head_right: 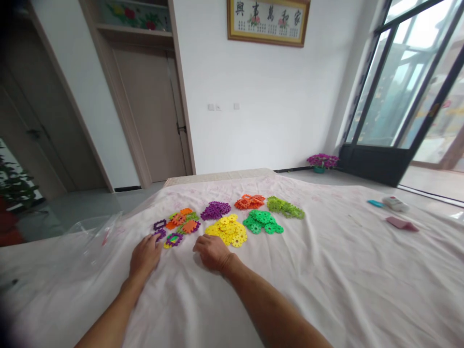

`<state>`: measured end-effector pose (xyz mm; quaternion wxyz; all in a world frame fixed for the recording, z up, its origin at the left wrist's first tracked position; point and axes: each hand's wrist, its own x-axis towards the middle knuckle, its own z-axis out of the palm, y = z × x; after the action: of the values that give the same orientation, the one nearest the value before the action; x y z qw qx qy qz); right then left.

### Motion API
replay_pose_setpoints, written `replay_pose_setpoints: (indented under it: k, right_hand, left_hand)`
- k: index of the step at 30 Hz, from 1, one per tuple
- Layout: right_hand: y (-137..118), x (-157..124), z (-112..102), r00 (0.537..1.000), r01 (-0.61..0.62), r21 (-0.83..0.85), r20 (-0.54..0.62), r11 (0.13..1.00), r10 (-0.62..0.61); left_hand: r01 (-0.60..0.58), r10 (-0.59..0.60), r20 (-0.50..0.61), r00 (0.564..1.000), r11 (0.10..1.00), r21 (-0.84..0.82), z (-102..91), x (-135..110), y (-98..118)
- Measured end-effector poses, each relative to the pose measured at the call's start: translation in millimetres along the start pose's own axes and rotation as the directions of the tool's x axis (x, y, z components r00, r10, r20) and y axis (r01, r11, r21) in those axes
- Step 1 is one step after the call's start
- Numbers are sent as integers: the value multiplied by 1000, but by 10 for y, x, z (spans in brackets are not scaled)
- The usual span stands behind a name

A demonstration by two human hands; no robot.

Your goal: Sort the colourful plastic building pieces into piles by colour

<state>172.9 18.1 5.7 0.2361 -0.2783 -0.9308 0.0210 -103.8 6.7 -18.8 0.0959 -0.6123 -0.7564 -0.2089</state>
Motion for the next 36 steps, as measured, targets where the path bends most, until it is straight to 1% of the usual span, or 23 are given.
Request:
replay_pose_setpoints:
  k: [5, 7, 11, 16, 21, 30, 36]
  right_hand:
    - [-174, -123, -92, 995, -12, -35, 102, 999, 16]
    - [-235, -158, -100, 991, -50, -48, 121, 998, 55]
    - [-294, -163, -82, 982, -131, -104, 121, 986, 143]
    - [-293, -110, -58, 970, -183, -180, 124, 966, 207]
    - [-298, -70, -63, 957, -223, -241, 128, 944, 259]
    - [-305, -50, -39, 960, -199, -294, 134, 935, 246]
    - [-285, -55, -31, 967, -191, -277, 112, 942, 229]
  left_hand:
    - [-9, 9, 8, 1000, 1000, -26, 7, -9, 7]
    - [-22, 23, 14, 1000, 1000, -21, 16, -12, 8]
    - [-47, 47, 48, 998, 999, 9, 35, -26, 20]
    - [-62, 59, 96, 994, 998, 27, 40, -73, 37]
    - [-89, 79, 168, 983, 995, 55, 31, -145, 19]
    - [-97, 65, 252, 966, 988, 116, -9, -222, 18]
    - [-102, 63, 238, 969, 983, 155, -9, -261, 21]
